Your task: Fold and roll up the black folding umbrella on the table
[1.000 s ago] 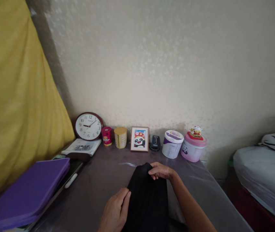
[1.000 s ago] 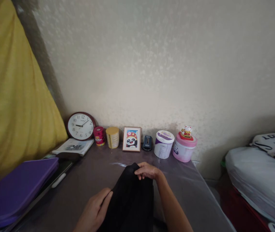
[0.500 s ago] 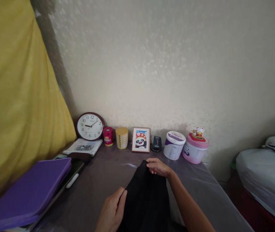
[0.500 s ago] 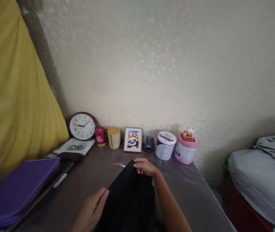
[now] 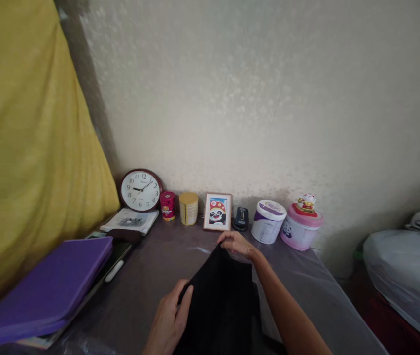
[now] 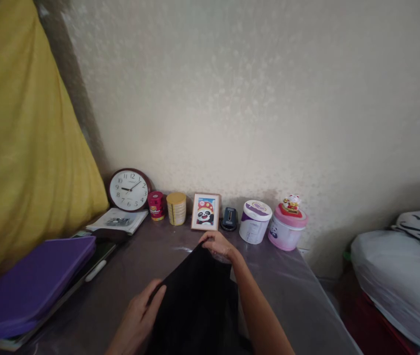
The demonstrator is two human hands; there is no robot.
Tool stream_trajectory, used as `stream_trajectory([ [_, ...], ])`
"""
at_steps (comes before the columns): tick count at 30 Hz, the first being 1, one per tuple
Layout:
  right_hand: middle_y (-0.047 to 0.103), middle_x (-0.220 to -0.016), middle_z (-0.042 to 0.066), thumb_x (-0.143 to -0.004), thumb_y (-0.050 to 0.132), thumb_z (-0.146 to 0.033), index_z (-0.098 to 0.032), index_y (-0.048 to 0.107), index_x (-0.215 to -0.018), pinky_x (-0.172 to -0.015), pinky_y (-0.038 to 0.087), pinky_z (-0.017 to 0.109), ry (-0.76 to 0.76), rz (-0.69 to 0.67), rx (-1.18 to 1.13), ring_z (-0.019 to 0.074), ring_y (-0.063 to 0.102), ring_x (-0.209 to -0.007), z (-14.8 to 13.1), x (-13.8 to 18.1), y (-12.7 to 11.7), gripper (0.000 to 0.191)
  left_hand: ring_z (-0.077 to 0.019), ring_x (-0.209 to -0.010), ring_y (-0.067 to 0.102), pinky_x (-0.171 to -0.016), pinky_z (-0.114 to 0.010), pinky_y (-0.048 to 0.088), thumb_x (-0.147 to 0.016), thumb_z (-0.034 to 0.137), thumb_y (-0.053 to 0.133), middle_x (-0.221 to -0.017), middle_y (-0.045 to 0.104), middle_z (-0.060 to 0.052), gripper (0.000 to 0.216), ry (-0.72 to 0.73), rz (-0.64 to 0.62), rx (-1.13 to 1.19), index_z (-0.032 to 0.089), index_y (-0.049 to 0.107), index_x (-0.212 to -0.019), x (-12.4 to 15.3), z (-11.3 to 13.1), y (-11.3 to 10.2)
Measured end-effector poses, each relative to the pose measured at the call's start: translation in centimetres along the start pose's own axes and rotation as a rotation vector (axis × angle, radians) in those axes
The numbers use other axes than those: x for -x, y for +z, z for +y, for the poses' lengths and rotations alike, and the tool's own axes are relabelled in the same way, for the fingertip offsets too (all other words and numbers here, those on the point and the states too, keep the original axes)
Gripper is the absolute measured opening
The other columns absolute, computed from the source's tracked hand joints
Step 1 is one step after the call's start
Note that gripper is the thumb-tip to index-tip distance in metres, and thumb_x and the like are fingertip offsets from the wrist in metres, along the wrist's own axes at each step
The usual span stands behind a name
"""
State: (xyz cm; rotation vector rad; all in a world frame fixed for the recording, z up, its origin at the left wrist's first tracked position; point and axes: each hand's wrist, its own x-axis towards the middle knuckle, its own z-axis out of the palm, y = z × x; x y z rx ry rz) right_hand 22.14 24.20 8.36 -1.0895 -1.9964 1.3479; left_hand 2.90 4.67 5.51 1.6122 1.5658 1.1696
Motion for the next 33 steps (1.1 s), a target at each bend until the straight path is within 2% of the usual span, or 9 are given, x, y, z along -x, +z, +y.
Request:
stream_trajectory([
  [3,0.048,-0.053,-0.007,-0.067,0.054,-0.017,-0.017,0.057,-0.082,-0.037,0.033,0.014,0.009,0.079,0.003,0.0046,0.043,-0.041,0.5,-0.2,0.7,0.015,-0.0172,-0.097,0.058,-0.083,-0.026,0.045,-0.084,0.049,0.035,-0.11,0.06,-0.006,0.045,-0.119,-0.038,0.036,0.02,0.041,-0.118,1.4,-1.6,-0.2],
  [6,0.054,-0.074,-0.003,-0.07,0.052,-0.019,-0.019,0.05,-0.088,-0.038,0.039,0.015,0.034,0.174,0.017,0.0057,0.052,-0.047,0.6,0.7,1.4,0.018,-0.022,-0.115,0.048,-0.096,-0.032,0.038,-0.075,0.051,0.047,-0.126,0.051,-0.008,0.061,-0.182,-0.119,-0.111,0.019,0.038,-0.126,3.6,-4.3,0.1],
  [9,0.053,-0.078,-0.002,-0.072,0.05,-0.019,-0.02,0.048,-0.084,-0.04,0.042,0.017,0.041,0.212,0.076,0.0069,0.055,-0.051,0.4,2.5,2.2,0.013,-0.0234,-0.114,0.049,-0.096,-0.033,0.038,-0.068,0.048,0.058,-0.124,0.053,-0.006,0.079,-0.25,-0.333,-0.173,0.022,0.026,-0.135,5.5,-6.6,0.5],
  [13,0.052,-0.077,-0.002,-0.073,0.049,-0.015,-0.019,0.051,-0.077,-0.054,0.047,0.023,-0.144,0.263,0.357,0.0081,0.056,-0.057,0.1,5.7,3.2,0.006,-0.0228,-0.11,0.053,-0.094,-0.034,0.04,-0.071,0.038,0.057,-0.116,0.06,-0.004,0.085,-0.336,-0.488,-0.168,0.025,0.009,-0.139,6.0,-7.6,1.0],
  [16,0.054,-0.087,0.001,-0.074,0.048,-0.012,-0.02,0.054,-0.083,-0.065,0.048,0.026,-0.265,0.289,0.519,0.0098,0.056,-0.065,-0.4,7.8,3.8,0.014,-0.0229,-0.114,0.05,-0.096,-0.034,0.038,-0.071,0.032,0.058,-0.123,0.054,-0.005,0.086,-0.313,-0.46,-0.142,0.025,0.007,-0.14,6.0,-7.3,1.7],
  [19,0.05,-0.114,0.005,-0.077,0.044,-0.011,-0.023,0.052,-0.102,-0.077,0.047,0.028,-0.348,0.278,0.608,0.0128,0.057,-0.084,-1.6,8.9,4.0,0.029,-0.0212,-0.115,0.048,-0.095,-0.033,0.038,-0.074,0.028,0.053,-0.125,0.053,-0.005,0.082,-0.322,-0.411,-0.186,0.025,0.005,-0.14,6.5,-6.8,2.4],
  [23,0.04,-0.132,0.004,-0.082,0.035,-0.01,-0.025,0.048,-0.114,-0.092,0.041,0.031,-0.474,0.174,0.737,0.0143,0.049,-0.109,-3.1,9.0,3.8,0.038,-0.019,-0.111,0.052,-0.093,-0.029,0.038,-0.078,0.025,0.046,-0.119,0.058,-0.006,0.076,-0.338,-0.379,-0.3,0.02,0.002,-0.14,7.5,-5.9,2.8],
  [29,0.049,-0.124,0.004,-0.086,0.036,-0.015,-0.023,0.055,-0.101,-0.091,0.041,0.029,-0.577,0.035,0.755,0.0134,0.05,-0.108,-3.6,8.7,4.5,0.025,-0.0179,-0.102,0.058,-0.089,-0.025,0.04,-0.081,0.026,0.039,-0.114,0.061,-0.008,0.067,-0.246,-0.349,-0.347,0.017,0.007,-0.14,7.8,-4.4,2.5],
  [33,0.059,-0.099,0.003,-0.089,0.034,-0.019,-0.022,0.053,-0.095,-0.077,0.046,0.025,-0.561,0.105,0.671,0.0107,0.058,-0.078,-3.4,8.1,4.7,0.02,-0.0176,-0.094,0.061,-0.083,-0.024,0.042,-0.082,0.025,0.037,-0.109,0.063,-0.008,0.067,-0.249,-0.367,-0.442,0.019,0.004,-0.14,7.8,-3.6,2.4],
])
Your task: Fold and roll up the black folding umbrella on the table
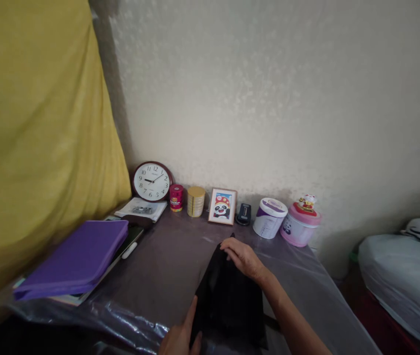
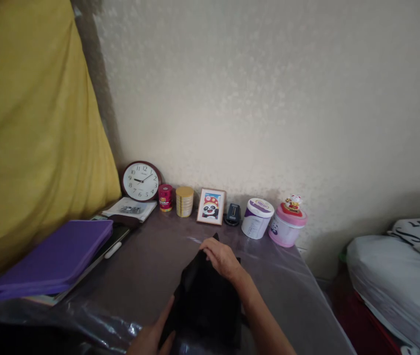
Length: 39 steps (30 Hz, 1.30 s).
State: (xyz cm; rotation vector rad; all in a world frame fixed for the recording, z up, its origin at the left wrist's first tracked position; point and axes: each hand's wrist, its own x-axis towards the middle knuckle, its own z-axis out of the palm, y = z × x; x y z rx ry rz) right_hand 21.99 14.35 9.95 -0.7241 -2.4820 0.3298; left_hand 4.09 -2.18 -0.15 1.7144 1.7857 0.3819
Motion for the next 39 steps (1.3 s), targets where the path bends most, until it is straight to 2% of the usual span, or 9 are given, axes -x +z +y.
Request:
stream_trajectory([
  [4,0.055,-0.09,0.001,-0.09,0.032,-0.019,-0.021,0.052,-0.092,-0.066,0.046,0.021,0.085,0.054,0.012,0.0073,0.053,-0.059,0.1,-0.6,1.3,0.02,-0.0185,-0.091,0.062,-0.08,-0.026,0.044,-0.08,0.018,0.036,-0.122,0.054,-0.01,0.067,0.014,-0.029,-0.143,0.02,0.005,-0.139,0.2,0.8,0.3],
  [10,0.056,-0.095,0.004,-0.089,0.033,-0.016,-0.021,0.053,-0.092,-0.07,0.045,0.02,0.152,-0.018,0.304,0.0115,0.057,-0.077,-0.5,-0.7,5.5,0.021,-0.0175,-0.092,0.061,-0.077,-0.025,0.045,-0.08,0.015,0.032,-0.137,0.037,-0.01,0.067,-0.044,-0.068,-0.146,0.021,0.0,-0.139,0.6,1.7,1.0],
  [14,0.055,-0.098,0.005,-0.088,0.033,-0.015,-0.02,0.053,-0.095,-0.066,0.045,0.02,0.184,-0.068,0.417,0.0124,0.058,-0.077,-0.5,-0.1,7.3,0.022,-0.0161,-0.094,0.058,-0.079,-0.023,0.043,-0.079,0.011,0.033,-0.124,0.049,-0.007,0.072,-0.022,-0.087,-0.124,0.026,-0.005,-0.138,1.2,2.6,0.3],
  [19,0.055,-0.101,0.005,-0.088,0.033,-0.015,-0.021,0.053,-0.095,-0.068,0.046,0.021,0.193,-0.069,0.423,0.0128,0.058,-0.078,-0.6,0.3,7.7,0.023,-0.0216,-0.096,0.059,-0.078,-0.031,0.044,-0.071,0.005,0.039,-0.117,0.053,-0.007,0.084,0.054,-0.146,-0.167,0.035,-0.005,-0.136,1.3,3.3,-1.1],
  [24,0.054,-0.102,0.005,-0.088,0.035,-0.015,-0.021,0.054,-0.095,-0.069,0.046,0.021,0.201,-0.081,0.418,0.012,0.058,-0.077,-0.6,0.3,7.9,0.022,-0.0245,-0.099,0.059,-0.08,-0.033,0.044,-0.069,0.009,0.047,-0.116,0.056,-0.008,0.089,0.147,-0.258,-0.168,0.031,-0.006,-0.137,0.5,3.5,-1.9],
  [29,0.052,-0.111,0.006,-0.088,0.037,-0.016,-0.021,0.055,-0.096,-0.069,0.048,0.022,0.211,-0.08,0.415,0.0123,0.06,-0.078,-0.7,0.4,7.7,0.021,-0.0264,-0.096,0.06,-0.079,-0.036,0.045,-0.071,0.011,0.043,-0.111,0.059,-0.011,0.083,0.09,-0.237,-0.263,0.028,-0.003,-0.138,0.1,4.0,-1.6],
  [32,0.049,-0.12,0.008,-0.089,0.034,-0.018,-0.021,0.053,-0.103,-0.075,0.048,0.024,0.189,-0.008,0.323,0.0134,0.059,-0.085,-1.8,1.3,7.1,0.024,-0.0265,-0.091,0.061,-0.076,-0.038,0.046,-0.072,0.011,0.042,-0.11,0.059,-0.014,0.082,0.067,-0.21,-0.269,0.024,-0.004,-0.138,0.1,4.1,-1.1],
  [35,0.056,-0.109,0.006,-0.09,0.033,-0.019,-0.022,0.055,-0.101,-0.085,0.045,0.026,0.117,0.032,0.193,0.0136,0.057,-0.094,-3.4,3.1,6.9,0.025,-0.0261,-0.09,0.062,-0.075,-0.037,0.046,-0.069,0.008,0.043,-0.11,0.06,-0.013,0.084,0.047,-0.202,-0.27,0.024,-0.002,-0.138,-0.1,4.0,-0.7],
  [39,0.062,-0.105,0.001,-0.089,0.037,-0.02,-0.025,0.058,-0.1,-0.094,0.039,0.031,0.07,-0.032,0.143,0.0135,0.054,-0.099,-4.1,5.1,7.7,0.024,-0.0265,-0.091,0.062,-0.076,-0.036,0.045,-0.071,0.01,0.043,-0.111,0.06,-0.013,0.079,0.002,-0.208,-0.262,0.025,0.002,-0.138,-0.3,4.1,-0.5],
])
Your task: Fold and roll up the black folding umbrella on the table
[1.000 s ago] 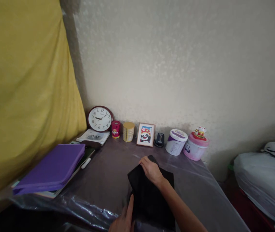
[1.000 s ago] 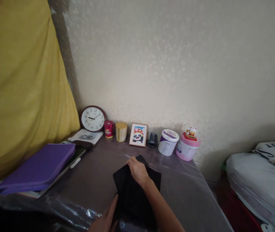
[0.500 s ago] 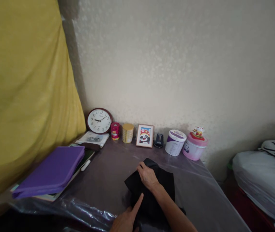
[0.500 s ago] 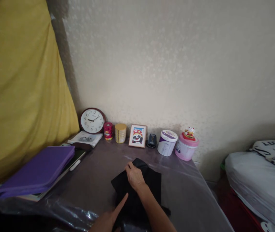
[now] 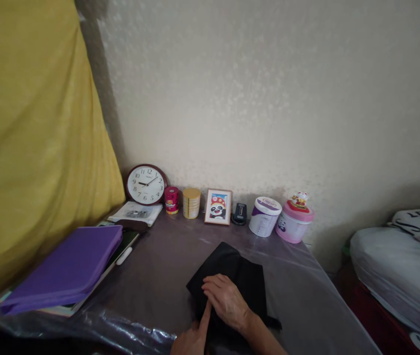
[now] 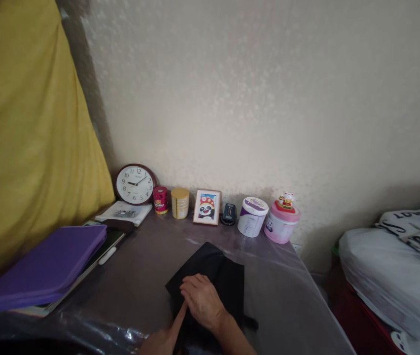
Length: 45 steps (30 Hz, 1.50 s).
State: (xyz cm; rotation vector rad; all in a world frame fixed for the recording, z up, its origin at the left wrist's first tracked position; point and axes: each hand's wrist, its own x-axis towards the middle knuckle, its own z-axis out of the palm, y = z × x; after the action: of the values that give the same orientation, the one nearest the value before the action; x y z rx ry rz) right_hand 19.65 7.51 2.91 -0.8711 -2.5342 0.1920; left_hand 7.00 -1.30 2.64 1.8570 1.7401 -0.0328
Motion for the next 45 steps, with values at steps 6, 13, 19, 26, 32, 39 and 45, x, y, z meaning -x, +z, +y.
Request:
stream_trajectory([
  [6,0.055,-0.121,0.004,-0.09,0.039,-0.027,-0.023,0.056,-0.111,-0.103,0.026,0.039,0.045,-0.047,0.066,0.0157,0.043,-0.117,2.9,-1.2,0.6,0.028,-0.0264,-0.091,0.062,-0.077,-0.037,0.045,-0.075,0.015,0.04,-0.114,0.058,-0.013,0.076,-0.013,-0.019,0.035,0.023,-0.003,-0.138,-0.2,0.3,-0.2],
  [13,0.057,-0.118,0.007,-0.09,0.039,-0.029,-0.019,0.058,-0.107,-0.102,0.026,0.041,0.078,-0.084,0.166,0.0176,0.043,-0.118,7.2,-3.7,0.8,0.028,-0.0271,-0.09,0.062,-0.077,-0.04,0.044,-0.078,0.015,0.037,-0.115,0.058,-0.015,0.072,-0.039,-0.035,0.066,0.026,-0.004,-0.137,-0.6,0.2,0.1],
  [19,0.067,-0.095,0.004,-0.089,0.038,-0.022,-0.02,0.065,-0.088,-0.091,0.038,0.033,0.224,-0.119,0.252,0.0161,0.057,-0.099,11.1,-5.4,0.2,0.027,-0.0245,-0.087,0.063,-0.074,-0.036,0.044,-0.075,0.013,0.04,-0.103,0.065,-0.01,0.081,-0.098,-0.059,0.066,0.026,-0.012,-0.136,-1.0,0.0,0.4],
  [26,0.064,-0.099,0.01,-0.09,0.034,-0.026,-0.017,0.062,-0.091,-0.092,0.036,0.034,0.291,0.019,0.246,0.0175,0.055,-0.1,9.4,-5.2,-0.5,0.029,-0.0216,-0.083,0.064,-0.069,-0.029,0.043,-0.074,0.014,0.042,-0.096,0.067,-0.008,0.084,-0.079,-0.023,0.077,0.022,-0.013,-0.136,-0.6,-0.2,0.7],
  [32,0.06,-0.109,0.01,-0.085,0.042,-0.026,-0.017,0.059,-0.101,-0.092,0.038,0.037,0.313,0.207,0.166,0.0196,0.052,-0.105,8.7,-2.6,-1.4,0.025,-0.0204,-0.081,0.064,-0.066,-0.026,0.041,-0.075,0.015,0.043,-0.091,0.068,-0.008,0.084,-0.011,0.079,0.068,0.018,-0.014,-0.137,0.2,-0.6,1.1],
  [39,0.063,-0.092,0.01,-0.083,0.04,-0.039,-0.018,0.057,-0.096,-0.077,0.047,0.038,0.746,0.608,-0.028,0.0223,0.06,-0.086,8.2,4.8,-3.8,0.03,-0.021,-0.083,0.062,-0.07,-0.028,0.04,-0.079,0.019,0.04,-0.092,0.066,-0.008,0.082,0.007,0.147,0.105,0.013,-0.018,-0.136,0.1,-0.6,1.7],
  [45,0.065,-0.084,0.009,-0.076,0.046,-0.05,-0.018,0.057,-0.098,-0.069,0.048,0.035,0.954,0.506,-0.139,0.0238,0.063,-0.076,3.5,8.9,-2.0,0.04,-0.0201,-0.082,0.062,-0.07,-0.028,0.04,-0.081,0.021,0.039,-0.092,0.066,-0.008,0.079,-0.001,0.159,0.074,0.012,-0.018,-0.136,0.3,-0.2,2.0],
])
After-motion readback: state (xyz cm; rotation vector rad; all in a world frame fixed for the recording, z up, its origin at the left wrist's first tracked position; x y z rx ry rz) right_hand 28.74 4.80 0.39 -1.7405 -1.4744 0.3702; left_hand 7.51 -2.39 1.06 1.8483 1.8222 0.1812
